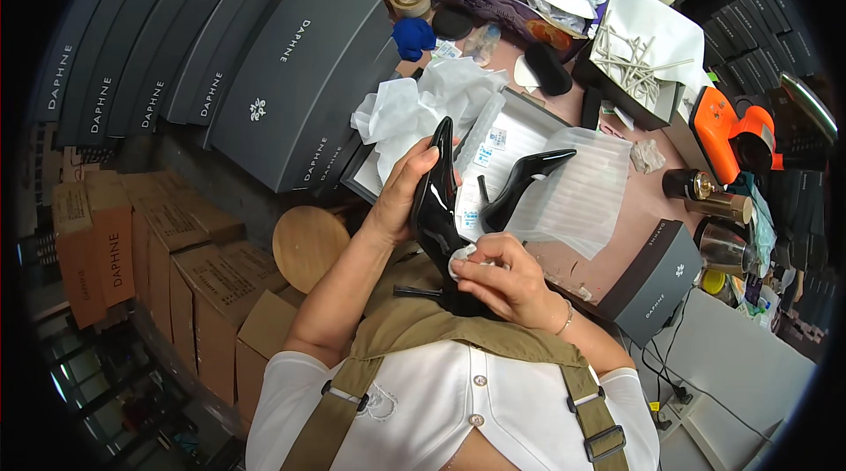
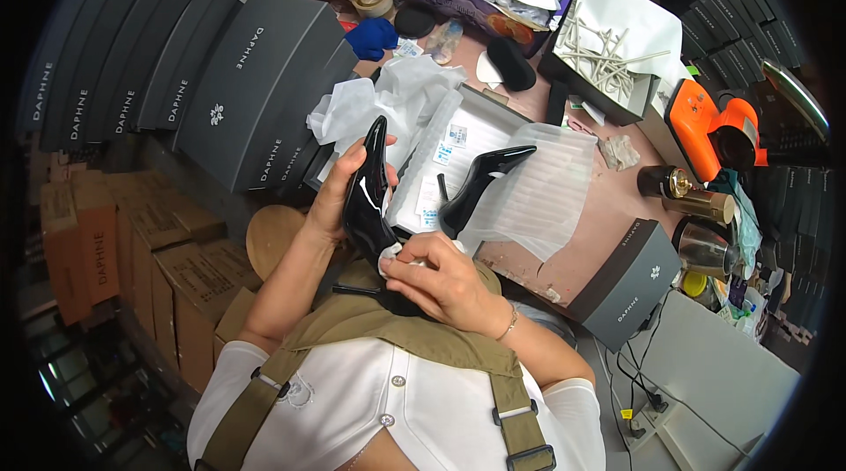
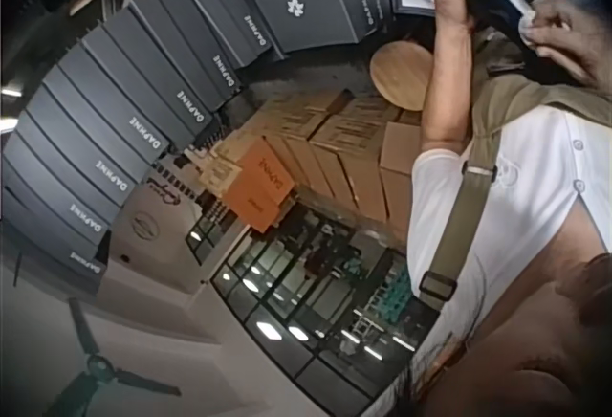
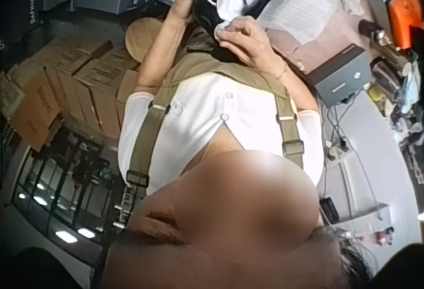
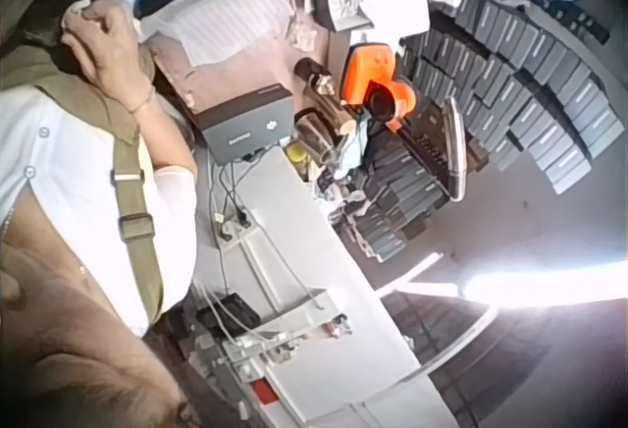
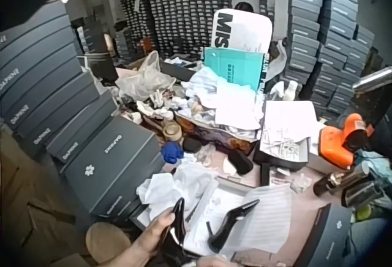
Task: The recorder is inspecting a pair of black high-heeled shoes, cleaning them with a cloth and liquid, and preparing them for packaging.
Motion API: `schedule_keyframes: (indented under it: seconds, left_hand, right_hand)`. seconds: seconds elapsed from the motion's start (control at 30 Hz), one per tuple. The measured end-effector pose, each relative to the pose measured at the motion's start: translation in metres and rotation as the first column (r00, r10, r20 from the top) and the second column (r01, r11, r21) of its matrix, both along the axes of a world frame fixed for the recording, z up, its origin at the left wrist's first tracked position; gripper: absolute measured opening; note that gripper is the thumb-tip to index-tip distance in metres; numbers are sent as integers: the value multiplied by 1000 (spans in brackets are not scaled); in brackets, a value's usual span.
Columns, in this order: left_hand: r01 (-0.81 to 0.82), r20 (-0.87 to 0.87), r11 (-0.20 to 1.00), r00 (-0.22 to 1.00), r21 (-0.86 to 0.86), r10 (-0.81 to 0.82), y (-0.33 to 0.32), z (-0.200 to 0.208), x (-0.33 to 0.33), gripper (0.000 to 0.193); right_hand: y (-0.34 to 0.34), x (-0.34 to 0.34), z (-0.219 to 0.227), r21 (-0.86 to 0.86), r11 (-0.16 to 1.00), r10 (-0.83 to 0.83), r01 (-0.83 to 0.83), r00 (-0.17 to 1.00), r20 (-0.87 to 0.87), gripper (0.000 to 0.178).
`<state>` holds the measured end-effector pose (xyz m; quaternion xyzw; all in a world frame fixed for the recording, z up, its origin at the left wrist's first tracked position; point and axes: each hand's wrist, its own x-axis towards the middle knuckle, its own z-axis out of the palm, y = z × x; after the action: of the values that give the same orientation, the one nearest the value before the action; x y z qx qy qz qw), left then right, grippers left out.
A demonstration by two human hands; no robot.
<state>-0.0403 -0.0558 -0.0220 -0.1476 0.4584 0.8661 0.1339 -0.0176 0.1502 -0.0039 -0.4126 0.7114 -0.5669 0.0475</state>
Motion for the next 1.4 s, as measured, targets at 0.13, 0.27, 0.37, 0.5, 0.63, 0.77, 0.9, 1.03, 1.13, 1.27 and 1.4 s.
schedule_keyframes:
  seconds: [0.13, 0.27, 0.37, 0.5, 0.63, 0.77, 0.9, 1.03, 1.13, 1.27, 1.4]
  left_hand:
    - [-39, 35, 999, 999, 18, 38, -4, -10, 9, 49]
    - [-8, 45, 997, 999, -77, 12, -6, -6, 9, 56]
    - [-52, 40, 997, 998, -48, 54, -19, -7, 13, 50]
    - [-105, 91, 994, 990, -18, 106, -40, -14, 18, 52]
    - [-68, 111, 998, 992, 15, 66, -55, -22, 10, 50]
    - [-6, 82, 1000, 997, -29, 8, -67, -33, -9, 57]
    - [-19, 124, 1000, 992, 13, 17, -81, -44, -17, 54]
    - [-30, 155, 999, 988, 41, 24, -91, -61, -22, 55]
    - [-80, 188, 992, 980, 98, 61, -94, -72, -23, 48]
    - [-89, 218, 988, 974, 124, 61, -98, -76, -26, 44]
    - [-69, 195, 994, 979, 81, 52, -96, -69, -31, 48]
  right_hand:
    - [8, 5, -5, 93, 995, 40, -40, 999, 11, 35]
    - [-9, -15, 6, 133, 985, 112, -108, 993, -25, 30]
    - [-19, -27, 2, 137, 965, 232, -224, 972, -45, 17]
    - [-44, -87, 2, -15, 1000, 4, -3, 999, 54, 12]
    - [-101, -197, -18, -70, 980, -169, 186, 966, 197, 11]
    - [-176, -297, -45, 53, 944, -329, 326, 942, 66, 16]
    - [-228, -377, -86, 43, 898, -401, 438, 854, -331, 14]
    - [-250, -416, -114, 157, 869, -360, 469, 817, -450, 14]
    - [-259, -415, -137, 150, 871, -351, 467, 808, -474, 19]
    - [-256, -409, -145, 133, 888, -316, 439, 796, -517, 35]
    - [-257, -410, -145, 90, 917, -309, 389, 834, -458, 39]
